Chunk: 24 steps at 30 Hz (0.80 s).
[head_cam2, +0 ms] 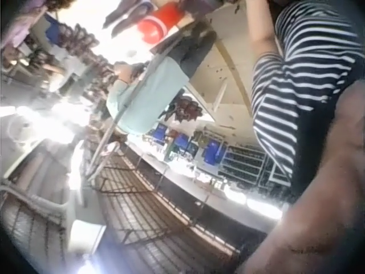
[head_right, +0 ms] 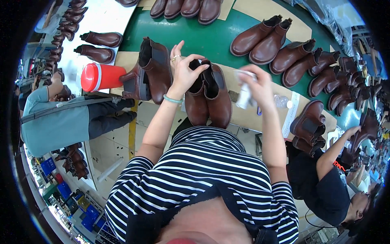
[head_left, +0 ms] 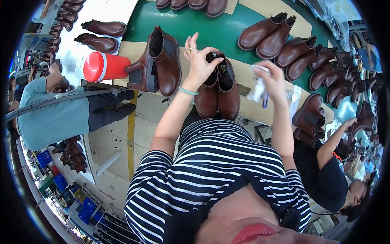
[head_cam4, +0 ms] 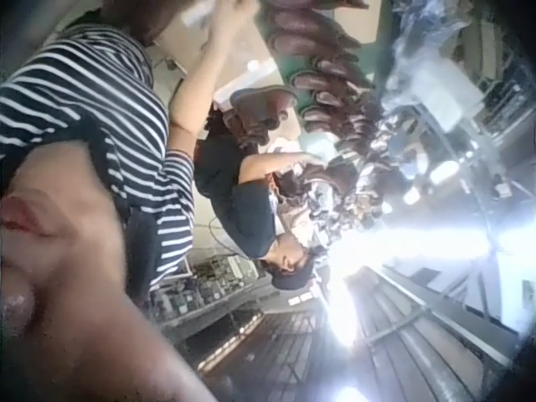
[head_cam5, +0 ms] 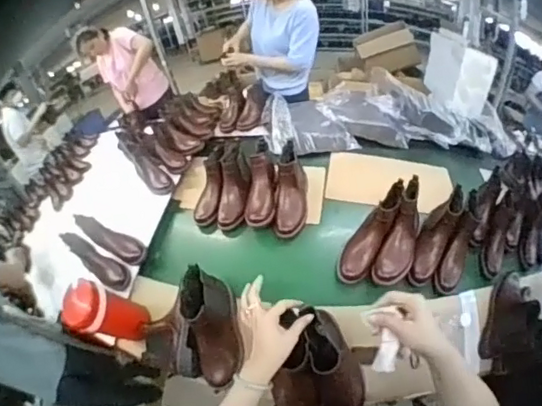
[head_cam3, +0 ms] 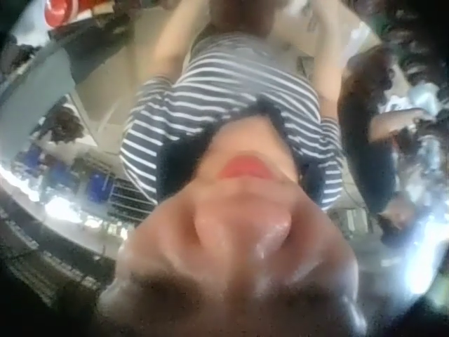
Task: Inspecting and cleaning finished leather boots on a factory assembly line.
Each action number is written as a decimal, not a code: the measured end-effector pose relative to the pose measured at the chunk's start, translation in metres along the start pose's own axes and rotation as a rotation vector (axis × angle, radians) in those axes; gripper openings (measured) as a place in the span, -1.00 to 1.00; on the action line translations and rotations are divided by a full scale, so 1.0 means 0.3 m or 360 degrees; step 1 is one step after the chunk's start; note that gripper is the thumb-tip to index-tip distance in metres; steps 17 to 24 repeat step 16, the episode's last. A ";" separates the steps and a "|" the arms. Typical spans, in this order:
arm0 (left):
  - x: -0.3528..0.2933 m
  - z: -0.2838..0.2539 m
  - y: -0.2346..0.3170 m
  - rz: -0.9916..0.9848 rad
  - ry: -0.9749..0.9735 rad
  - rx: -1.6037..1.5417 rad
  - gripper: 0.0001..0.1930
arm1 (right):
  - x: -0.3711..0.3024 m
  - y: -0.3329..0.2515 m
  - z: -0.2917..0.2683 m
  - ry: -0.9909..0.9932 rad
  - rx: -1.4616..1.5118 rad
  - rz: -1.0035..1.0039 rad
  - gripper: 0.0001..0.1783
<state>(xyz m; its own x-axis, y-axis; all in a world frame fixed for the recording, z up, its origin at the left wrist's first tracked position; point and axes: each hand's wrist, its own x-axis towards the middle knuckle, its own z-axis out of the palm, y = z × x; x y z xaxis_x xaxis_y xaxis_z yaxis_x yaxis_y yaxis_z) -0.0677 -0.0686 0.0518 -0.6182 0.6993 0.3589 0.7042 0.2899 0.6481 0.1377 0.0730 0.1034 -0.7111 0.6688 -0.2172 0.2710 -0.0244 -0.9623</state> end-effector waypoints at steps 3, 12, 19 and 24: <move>0.007 0.031 -0.001 -0.0132 -0.0008 -0.0123 -0.80 | 0.159 0.019 0.159 -0.0174 0.0016 -0.0247 -0.82; 0.001 0.034 -0.031 -0.0197 -0.0038 -0.0312 -0.83 | 0.278 0.035 0.212 0.0012 0.0099 0.0199 -0.84; 0.009 0.050 -0.040 -0.0152 -0.0043 -0.0287 -0.85 | 0.290 0.026 0.292 -0.0049 -0.0485 -0.0305 -0.77; 0.009 0.050 -0.040 -0.0152 -0.0043 -0.0287 -0.85 | 0.290 0.026 0.292 -0.0049 -0.0485 -0.0305 -0.77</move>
